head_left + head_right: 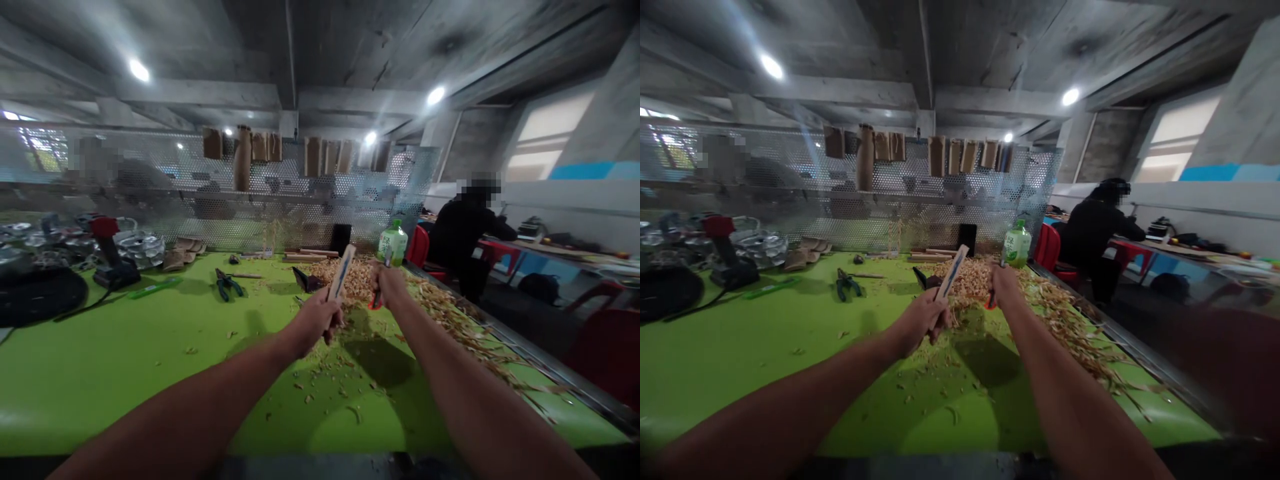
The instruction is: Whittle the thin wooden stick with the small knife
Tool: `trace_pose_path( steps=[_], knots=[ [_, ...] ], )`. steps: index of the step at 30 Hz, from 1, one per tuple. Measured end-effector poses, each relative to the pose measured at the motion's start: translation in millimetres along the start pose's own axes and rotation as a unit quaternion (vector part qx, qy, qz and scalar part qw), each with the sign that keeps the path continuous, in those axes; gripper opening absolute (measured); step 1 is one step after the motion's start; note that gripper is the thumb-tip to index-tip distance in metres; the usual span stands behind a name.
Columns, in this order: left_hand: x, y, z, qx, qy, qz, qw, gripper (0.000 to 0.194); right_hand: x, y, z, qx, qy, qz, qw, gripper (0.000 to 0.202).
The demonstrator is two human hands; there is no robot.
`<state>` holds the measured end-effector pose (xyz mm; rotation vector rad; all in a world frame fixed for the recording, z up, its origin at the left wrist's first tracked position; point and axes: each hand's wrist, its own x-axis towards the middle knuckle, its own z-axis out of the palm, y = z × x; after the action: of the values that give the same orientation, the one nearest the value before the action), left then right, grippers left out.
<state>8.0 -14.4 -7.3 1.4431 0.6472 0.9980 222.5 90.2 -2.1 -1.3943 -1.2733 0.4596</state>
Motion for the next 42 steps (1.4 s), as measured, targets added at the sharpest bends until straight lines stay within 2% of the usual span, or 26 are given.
trace_pose_path(
  steps=[2, 4, 7, 10, 15, 17, 19, 22, 24, 25, 28, 32, 35, 38, 42],
  knots=[
    [9, -6, -10.1, 0.024, 0.044, -0.01, 0.999, 0.013, -11, -13, 11, 0.178, -0.068, 0.043, 0.981, 0.047],
    [14, -10, -13.2, 0.047, 0.044, -0.026, 0.998, 0.014, -22, -24, 18, 0.279, -0.135, 0.069, 0.948, 0.05],
    [12, -10, -10.1, 0.066, 0.0, -0.045, 0.997, 0.013, -33, -32, 22, 0.297, -0.197, 0.078, 0.931, 0.042],
    [8, -8, -9.3, 0.056, -0.04, -0.045, 0.997, 0.017, -34, -30, 21, 0.296, -0.194, 0.077, 0.932, 0.036],
    [4, -3, -17.0, 0.045, -0.124, -0.07, 0.989, 0.024, -27, -28, 15, 0.321, -0.13, 0.103, 0.932, 0.036],
    [4, -1, -18.1, 0.02, -0.133, -0.083, 0.987, 0.026, -27, -29, 14, 0.318, -0.136, 0.1, 0.933, 0.038],
    [4, 2, -17.9, -0.004, -0.107, -0.08, 0.991, 0.026, -29, -29, 15, 0.307, -0.152, 0.078, 0.936, 0.043],
    [8, 6, -18.6, -0.034, -0.033, -0.058, 0.997, 0.026, -33, -28, 22, 0.22, -0.14, 0.017, 0.965, 0.046],
    [11, 8, -20.9, -0.048, -0.004, -0.045, 0.998, 0.024, -36, -27, 28, 0.077, -0.105, -0.034, 0.991, 0.039],
    [12, 8, -22.3, -0.051, 0.004, -0.043, 0.998, 0.024, -38, -26, 31, -0.008, -0.087, -0.065, 0.994, 0.034],
    [16, 7, -25.8, -0.047, 0.017, -0.042, 0.998, 0.025, -45, -28, 38, -0.228, -0.074, -0.15, 0.959, 0.025],
    [18, 6, -26.1, -0.035, 0.037, -0.034, 0.998, 0.024, -61, -40, 41, -0.383, -0.11, -0.187, 0.898, 0.029],
    [19, 6, -24.6, -0.021, 0.049, -0.014, 0.998, 0.02, -74, -52, 41, -0.432, -0.127, -0.201, 0.87, 0.029],
    [19, 6, -22.9, -0.005, 0.059, 0.002, 0.998, 0.016, -81, -58, 41, -0.45, -0.128, -0.219, 0.856, 0.028],
    [19, 7, -20.8, 0.007, 0.077, -0.021, 0.997, 0.012, -83, -61, 42, -0.474, -0.127, -0.21, 0.846, 0.028]
  ],
)
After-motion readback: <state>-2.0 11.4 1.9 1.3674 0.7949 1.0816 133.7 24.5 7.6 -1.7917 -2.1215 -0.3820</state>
